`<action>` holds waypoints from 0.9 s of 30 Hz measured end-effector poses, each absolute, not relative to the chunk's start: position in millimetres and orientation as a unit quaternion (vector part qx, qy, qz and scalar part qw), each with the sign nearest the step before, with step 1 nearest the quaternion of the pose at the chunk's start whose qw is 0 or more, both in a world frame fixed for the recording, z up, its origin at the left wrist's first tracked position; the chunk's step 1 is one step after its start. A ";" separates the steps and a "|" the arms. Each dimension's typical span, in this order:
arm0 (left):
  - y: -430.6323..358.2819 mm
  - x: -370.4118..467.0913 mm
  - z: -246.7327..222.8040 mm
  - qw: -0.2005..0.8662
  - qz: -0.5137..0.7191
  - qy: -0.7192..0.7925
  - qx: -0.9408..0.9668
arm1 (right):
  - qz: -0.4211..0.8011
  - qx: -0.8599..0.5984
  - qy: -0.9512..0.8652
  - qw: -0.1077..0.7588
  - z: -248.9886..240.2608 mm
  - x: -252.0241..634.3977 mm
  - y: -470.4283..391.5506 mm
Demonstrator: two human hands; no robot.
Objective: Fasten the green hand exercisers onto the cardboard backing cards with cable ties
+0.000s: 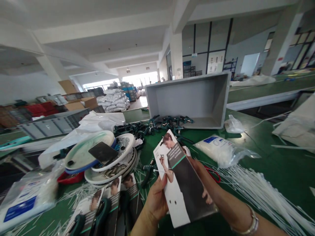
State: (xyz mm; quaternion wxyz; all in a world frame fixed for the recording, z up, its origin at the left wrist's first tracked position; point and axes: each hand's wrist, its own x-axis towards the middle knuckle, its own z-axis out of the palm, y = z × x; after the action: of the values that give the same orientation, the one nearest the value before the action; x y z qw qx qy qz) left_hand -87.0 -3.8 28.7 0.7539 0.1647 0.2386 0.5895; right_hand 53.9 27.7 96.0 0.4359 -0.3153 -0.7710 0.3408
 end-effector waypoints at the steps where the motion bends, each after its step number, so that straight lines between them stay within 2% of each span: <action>1: -3.5 -87.5 29.5 0.740 0.599 0.245 0.181 | 0.358 -0.313 -0.765 0.434 92.5 57.7 28.2; 4: -3.0 -88.5 34.1 0.714 0.611 0.272 0.210 | 0.428 -0.315 -0.719 0.448 85.0 75.4 36.5; 6: -2.9 -88.2 37.6 0.704 0.610 0.293 0.216 | 0.426 -0.333 -0.680 0.496 85.4 89.9 45.5; 8: -2.8 -86.8 40.3 0.697 0.606 0.309 0.228 | 0.309 -0.356 -0.716 0.515 90.4 101.1 52.0; 9: -2.6 -85.8 41.3 0.694 0.602 0.315 0.236 | 0.221 -0.357 -0.762 0.493 93.8 103.9 53.2; 12: -1.9 -81.9 44.4 0.687 0.594 0.329 0.260 | 0.003 -0.332 -0.872 0.360 100.0 97.8 50.1; 14: -1.3 -79.8 47.0 0.681 0.587 0.341 0.275 | -0.046 -0.314 -0.894 0.317 98.2 85.7 48.2; 20: 7.0 -84.4 52.6 0.673 0.574 0.366 0.289 | 0.024 -0.311 -0.860 0.404 93.1 77.9 66.8; 23: 18.0 -96.7 47.2 0.651 0.592 0.399 0.257 | 0.049 -0.380 -0.829 0.407 94.1 108.4 78.3; 24: 22.7 -101.6 44.1 0.640 0.600 0.409 0.250 | 0.048 -0.429 -0.815 0.387 91.0 120.8 79.5; 25: 27.6 -106.2 40.9 0.632 0.604 0.418 0.247 | 0.048 -0.471 -0.816 0.331 85.2 132.3 78.7; 27: 37.9 -112.6 35.1 0.625 0.596 0.434 0.255 | 0.062 -0.508 -0.846 0.149 66.4 148.3 70.8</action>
State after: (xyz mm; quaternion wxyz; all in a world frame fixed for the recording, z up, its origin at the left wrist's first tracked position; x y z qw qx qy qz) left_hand -112.6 37.9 35.1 0.6252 0.2547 0.4341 0.5965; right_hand 148.3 70.8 66.4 0.1488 -0.5076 -0.8464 0.0619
